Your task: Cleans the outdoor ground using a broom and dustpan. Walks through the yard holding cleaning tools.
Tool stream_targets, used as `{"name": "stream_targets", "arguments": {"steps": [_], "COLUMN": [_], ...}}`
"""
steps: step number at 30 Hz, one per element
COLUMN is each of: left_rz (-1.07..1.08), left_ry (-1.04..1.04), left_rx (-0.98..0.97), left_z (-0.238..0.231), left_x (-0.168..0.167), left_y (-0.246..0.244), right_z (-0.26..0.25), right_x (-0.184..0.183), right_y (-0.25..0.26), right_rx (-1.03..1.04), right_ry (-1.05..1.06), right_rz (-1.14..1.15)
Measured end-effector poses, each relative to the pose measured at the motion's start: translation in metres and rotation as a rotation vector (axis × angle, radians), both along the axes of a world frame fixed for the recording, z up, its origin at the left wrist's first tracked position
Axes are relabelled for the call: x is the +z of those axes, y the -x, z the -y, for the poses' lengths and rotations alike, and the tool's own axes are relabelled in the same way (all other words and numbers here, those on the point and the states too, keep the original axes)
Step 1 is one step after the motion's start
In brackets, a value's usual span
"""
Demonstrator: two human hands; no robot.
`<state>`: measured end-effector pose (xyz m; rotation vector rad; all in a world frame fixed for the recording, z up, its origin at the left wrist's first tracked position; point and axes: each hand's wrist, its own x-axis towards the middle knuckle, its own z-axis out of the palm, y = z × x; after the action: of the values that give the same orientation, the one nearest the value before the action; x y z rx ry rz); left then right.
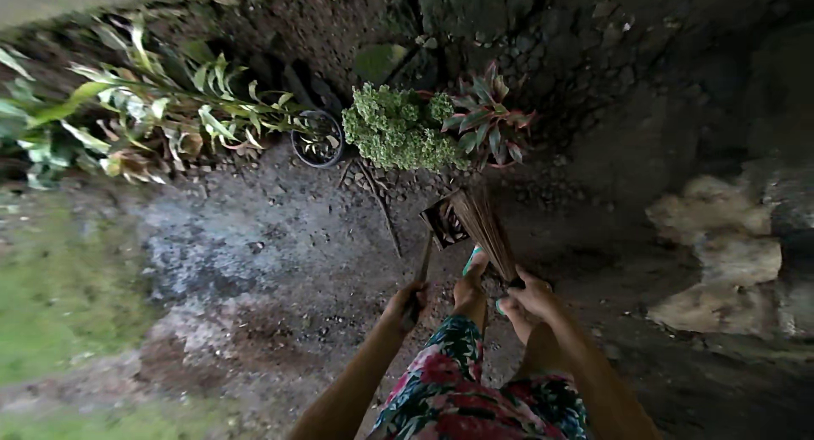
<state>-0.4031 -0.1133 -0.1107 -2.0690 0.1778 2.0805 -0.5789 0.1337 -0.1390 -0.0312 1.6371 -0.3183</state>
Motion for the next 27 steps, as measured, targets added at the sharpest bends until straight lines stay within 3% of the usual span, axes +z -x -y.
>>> {"name": "stream_targets", "arguments": {"steps": [3,6,11,15,19,23,27], "left_rz": [-0.123,-0.187,-0.164,-0.127,-0.127,-0.096,-0.104], "left_ry": [-0.091,-0.153,-0.138,-0.074,-0.029,-0.013,0.024], "left_rx": [0.057,0.132,0.388,0.487,0.508,0.494,0.437], "left_z": [0.018,0.031,0.036,0.040,0.049,0.059,0.062], "left_x": [0.009,0.017,0.027,0.008,-0.007,-0.005,-0.006], "left_y": [-0.035,-0.066,-0.072,-0.050,-0.029,-0.020,-0.020], "right_z": [-0.014,0.003,0.065,0.094,0.069,0.040,0.050], "right_x": [0.030,0.034,-0.025,-0.054,-0.030,0.009,0.007], "right_y": [-0.001,0.007,0.031,0.016,0.012,0.022,0.004], "right_rx": [-0.014,0.071,0.267,0.387,0.470,0.408,0.348], "right_ry": [0.029,0.011,-0.008,-0.047,-0.017,0.018,-0.030], "right_rz": [0.009,-0.040,-0.173,-0.189,-0.080,0.001,-0.087]}}
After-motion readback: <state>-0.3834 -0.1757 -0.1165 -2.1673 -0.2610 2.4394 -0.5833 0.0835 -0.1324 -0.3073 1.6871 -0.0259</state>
